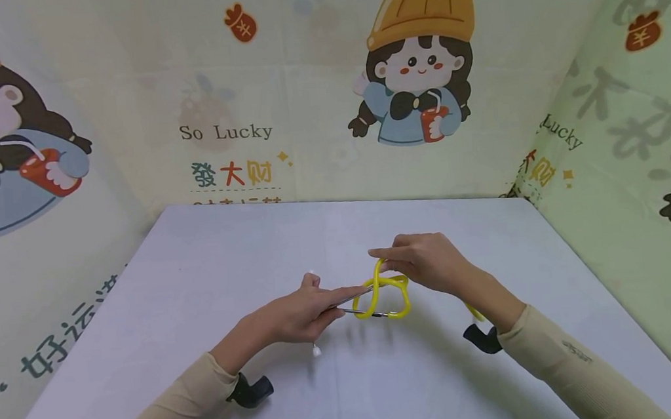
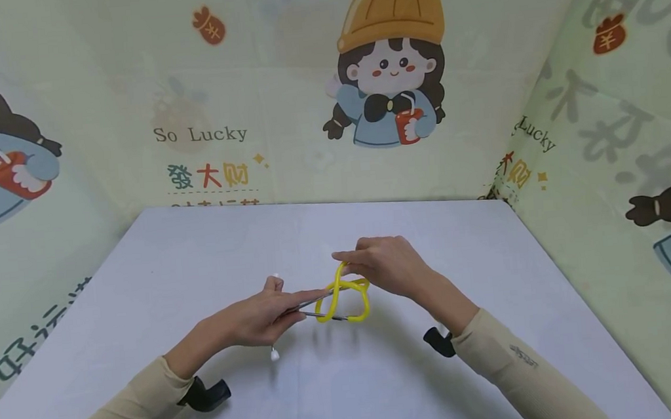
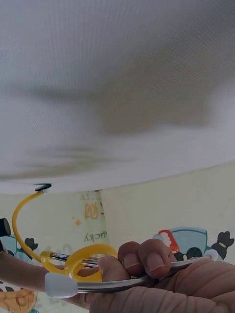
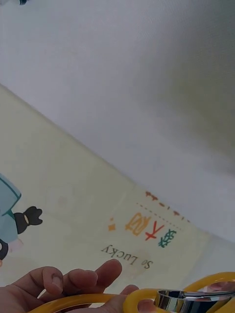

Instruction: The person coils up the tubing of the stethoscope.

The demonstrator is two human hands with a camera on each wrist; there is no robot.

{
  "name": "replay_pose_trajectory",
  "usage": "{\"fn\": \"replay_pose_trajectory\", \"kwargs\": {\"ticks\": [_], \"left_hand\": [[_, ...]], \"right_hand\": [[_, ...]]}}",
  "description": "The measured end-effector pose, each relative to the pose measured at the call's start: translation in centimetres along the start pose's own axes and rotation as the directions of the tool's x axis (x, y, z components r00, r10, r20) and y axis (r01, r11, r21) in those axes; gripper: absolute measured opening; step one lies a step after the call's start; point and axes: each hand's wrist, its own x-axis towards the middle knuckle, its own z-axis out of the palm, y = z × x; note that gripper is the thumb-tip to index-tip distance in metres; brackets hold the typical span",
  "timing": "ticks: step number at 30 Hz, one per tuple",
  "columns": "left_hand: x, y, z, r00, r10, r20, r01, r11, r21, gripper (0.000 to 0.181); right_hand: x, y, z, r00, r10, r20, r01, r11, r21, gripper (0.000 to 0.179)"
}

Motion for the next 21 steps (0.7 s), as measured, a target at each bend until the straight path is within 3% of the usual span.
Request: {"fn": "replay_pose_trajectory", "kwargs": {"ticks": [13, 21], "left_hand": [[0.1, 0.7, -0.3, 1.000, 0.015, -0.008, -0.015, 1.000, -0.011, 0.058], [0.1, 1.3, -0.7, 0.998, -0.055, -0.027, 0.053, 0.996, -0.076, 0.057]], "right_hand": [[-0.1, 1.2, 0.8, 0.992, 0.034, 0.118, -0.054, 0.984, 0.167, 0.040], [-0.5, 1.2, 1.7, 0.992, 0.036, 0.121, -0.060, 0.976, 0.210, 0.040]]}}
